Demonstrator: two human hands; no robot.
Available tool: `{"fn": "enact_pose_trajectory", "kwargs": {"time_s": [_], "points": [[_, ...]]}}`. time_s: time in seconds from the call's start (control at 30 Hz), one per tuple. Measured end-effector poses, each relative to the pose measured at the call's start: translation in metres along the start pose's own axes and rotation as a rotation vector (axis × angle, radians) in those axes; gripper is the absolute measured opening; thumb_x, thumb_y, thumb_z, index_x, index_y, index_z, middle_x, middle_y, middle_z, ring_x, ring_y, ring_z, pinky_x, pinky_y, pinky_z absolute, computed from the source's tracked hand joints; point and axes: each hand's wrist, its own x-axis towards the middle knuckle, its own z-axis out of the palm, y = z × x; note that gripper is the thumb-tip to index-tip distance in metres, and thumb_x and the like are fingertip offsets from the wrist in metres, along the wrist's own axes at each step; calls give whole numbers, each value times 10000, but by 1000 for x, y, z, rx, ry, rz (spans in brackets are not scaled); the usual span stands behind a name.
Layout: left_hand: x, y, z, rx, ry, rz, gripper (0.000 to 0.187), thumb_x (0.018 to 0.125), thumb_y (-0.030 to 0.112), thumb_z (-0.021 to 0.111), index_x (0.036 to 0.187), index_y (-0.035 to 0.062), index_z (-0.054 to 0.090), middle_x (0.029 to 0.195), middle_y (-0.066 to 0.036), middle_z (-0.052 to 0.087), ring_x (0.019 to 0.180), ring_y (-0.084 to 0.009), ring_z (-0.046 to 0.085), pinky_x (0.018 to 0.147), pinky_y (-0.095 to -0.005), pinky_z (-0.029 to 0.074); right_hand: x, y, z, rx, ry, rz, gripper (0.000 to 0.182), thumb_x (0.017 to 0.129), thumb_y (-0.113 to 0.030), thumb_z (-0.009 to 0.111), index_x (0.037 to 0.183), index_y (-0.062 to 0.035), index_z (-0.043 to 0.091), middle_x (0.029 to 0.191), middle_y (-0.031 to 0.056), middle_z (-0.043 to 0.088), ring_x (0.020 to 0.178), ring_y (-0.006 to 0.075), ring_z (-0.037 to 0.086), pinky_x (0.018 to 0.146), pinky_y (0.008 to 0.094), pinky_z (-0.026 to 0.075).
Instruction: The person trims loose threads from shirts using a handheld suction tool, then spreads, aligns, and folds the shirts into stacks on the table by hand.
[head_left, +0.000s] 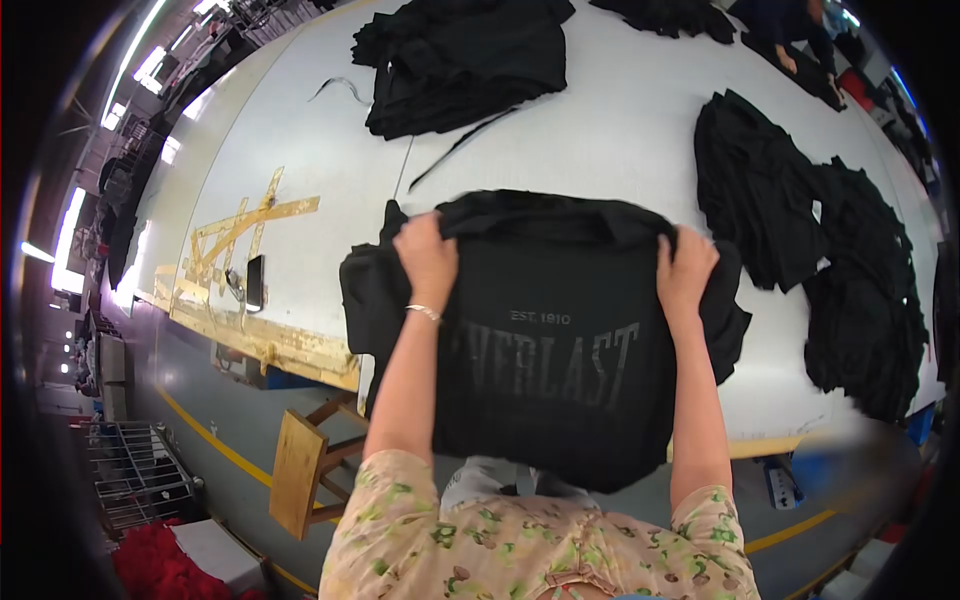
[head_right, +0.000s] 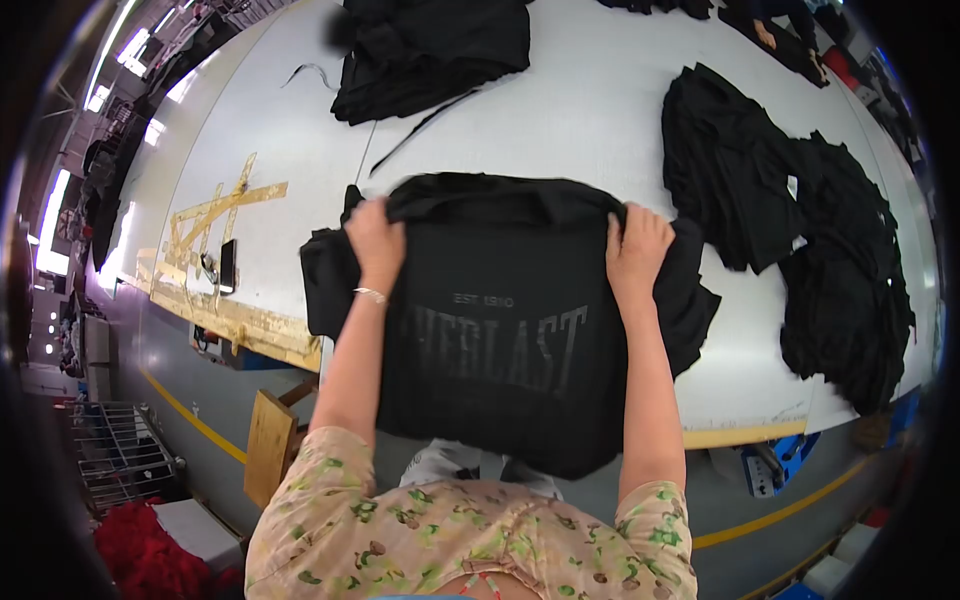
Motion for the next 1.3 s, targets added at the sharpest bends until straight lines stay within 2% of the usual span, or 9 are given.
{"fn": "enact_pose_trajectory", "kwargs": {"time_s": [0.07,0.37,0.6,0.7,0.83,0.9,0.97,1.0,1.3], "points": [[-16,-2,54,100,-137,-51,256,849,264,723,951,67,596,924,-104,608,923,-327,580,819,-452,426,-38,49,108,-114,-88,-31,223,963,-220,609,1047,-14,601,946,148,635,954,366,585,880,482,424],[22,-46,78,-91,-323,46,176,868,208,697,858,63,598,847,-107,608,865,-306,585,785,-435,422,66,2,197,-21,-295,-38,133,908,-113,633,1013,-39,596,964,135,616,974,323,586,879,472,443],[135,-101,124,-478,-112,98,155,892,139,632,1002,30,625,1011,-165,644,953,-374,592,833,-463,447,225,-114,292,32,-185,-418,729,786,-82,725,1455,-47,438,1497,175,426,1369,331,420,1144,438,333],[236,-109,146,-375,34,163,323,866,132,644,1177,54,601,1274,-144,597,1186,-335,548,982,-452,398,292,-139,348,-228,68,-449,663,761,-49,718,1387,-56,500,1391,163,506,1322,310,457,1140,429,333],[335,-89,177,-235,100,366,498,835,231,697,1297,94,569,1417,-86,538,1342,-283,470,1096,-446,328,340,-142,394,-256,-125,-447,504,723,-23,720,1204,-101,591,1108,93,569,1124,262,529,991,380,395],[355,-90,211,-250,-12,374,429,869,326,681,1220,84,636,1281,-105,646,1231,-297,571,1035,-444,408,347,-146,392,-235,-252,-433,420,705,-24,733,1095,-125,613,978,56,554,1023,234,537,894,354,408],[367,-91,232,-351,-551,39,402,891,416,665,1077,62,706,1023,-132,727,1029,-328,667,894,-433,502,343,-147,385,-222,-273,-431,392,691,-29,745,1043,-139,614,959,43,551,994,226,533,843,347,398],[357,-102,252,-407,-404,84,421,897,448,660,948,35,725,823,-160,710,842,-357,683,767,-427,532,341,-146,381,-215,-277,-426,378,684,-31,752,1017,-145,614,950,37,550,980,222,531,818,344,393],[264,-75,182,-477,-638,-75,397,879,441,663,1007,72,731,844,-144,712,868,-343,690,760,-434,538,232,-141,299,-80,-213,-418,290,641,3,681,879,-125,577,863,76,510,867,263,518,743,373,385]]}}
